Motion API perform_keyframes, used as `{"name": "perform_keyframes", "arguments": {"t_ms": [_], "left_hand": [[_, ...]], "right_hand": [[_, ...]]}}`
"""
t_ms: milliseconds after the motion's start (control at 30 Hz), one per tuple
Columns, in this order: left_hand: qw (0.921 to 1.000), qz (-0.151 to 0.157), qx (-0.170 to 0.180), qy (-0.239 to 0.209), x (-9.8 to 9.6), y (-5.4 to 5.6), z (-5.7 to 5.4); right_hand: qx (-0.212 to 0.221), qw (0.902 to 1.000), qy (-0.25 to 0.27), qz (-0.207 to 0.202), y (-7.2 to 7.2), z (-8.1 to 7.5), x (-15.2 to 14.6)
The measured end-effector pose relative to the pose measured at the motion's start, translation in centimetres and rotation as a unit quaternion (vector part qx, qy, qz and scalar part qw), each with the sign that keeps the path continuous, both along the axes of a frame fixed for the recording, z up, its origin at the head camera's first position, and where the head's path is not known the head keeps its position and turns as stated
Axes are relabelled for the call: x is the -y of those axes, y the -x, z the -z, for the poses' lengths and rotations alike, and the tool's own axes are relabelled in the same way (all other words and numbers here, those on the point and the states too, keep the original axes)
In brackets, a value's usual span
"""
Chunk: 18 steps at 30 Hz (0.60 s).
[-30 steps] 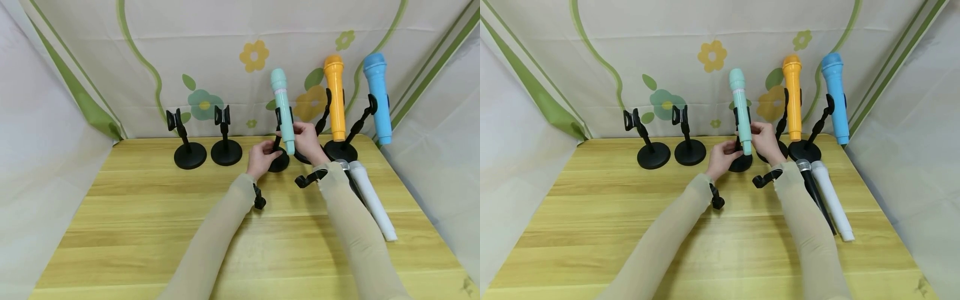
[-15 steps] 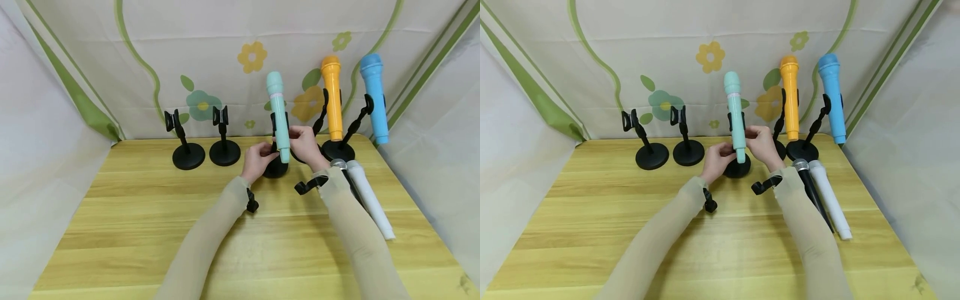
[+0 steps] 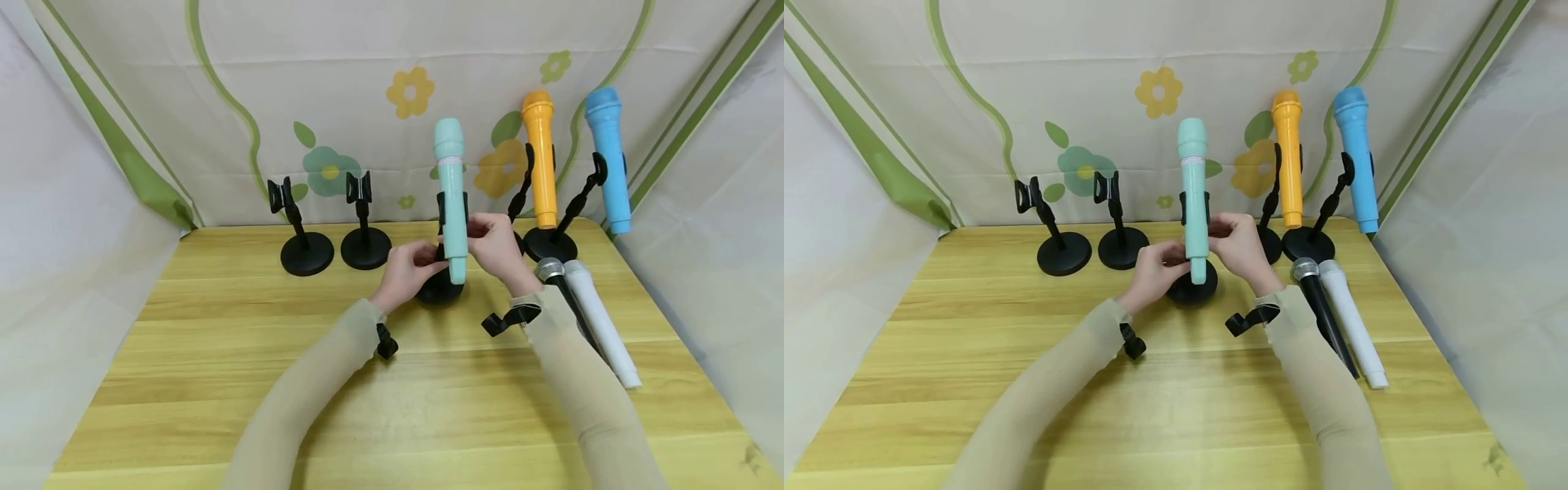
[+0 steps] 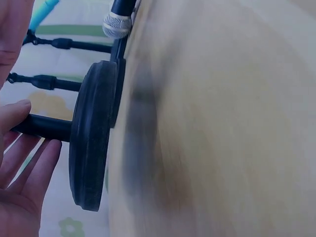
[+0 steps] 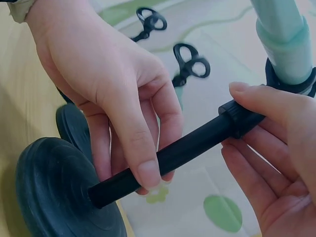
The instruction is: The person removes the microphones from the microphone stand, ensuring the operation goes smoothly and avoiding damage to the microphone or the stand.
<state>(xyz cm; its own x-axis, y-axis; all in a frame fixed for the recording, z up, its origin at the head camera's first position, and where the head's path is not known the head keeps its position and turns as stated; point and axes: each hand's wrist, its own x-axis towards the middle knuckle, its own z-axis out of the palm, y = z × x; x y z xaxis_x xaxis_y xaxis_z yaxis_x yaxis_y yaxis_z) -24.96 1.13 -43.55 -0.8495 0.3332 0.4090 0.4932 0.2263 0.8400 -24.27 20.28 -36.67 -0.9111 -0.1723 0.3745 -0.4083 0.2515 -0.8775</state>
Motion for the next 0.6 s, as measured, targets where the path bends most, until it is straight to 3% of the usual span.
{"name": "perform_keyframes", "arguments": {"t_ms": [233,600], "left_hand": [[0.9996,0.006,-0.025,0.011,1.7,-1.5,-0.4],[0.9994,0.025,-0.008,0.020,5.0,-4.1,-0.3]], "right_hand": [[0.004,0.9991,0.027,-0.031,-1.6,-0.3,1.3],[0.001,0.9974,0.038,-0.062,-3.7,0.4,4.0]]}}
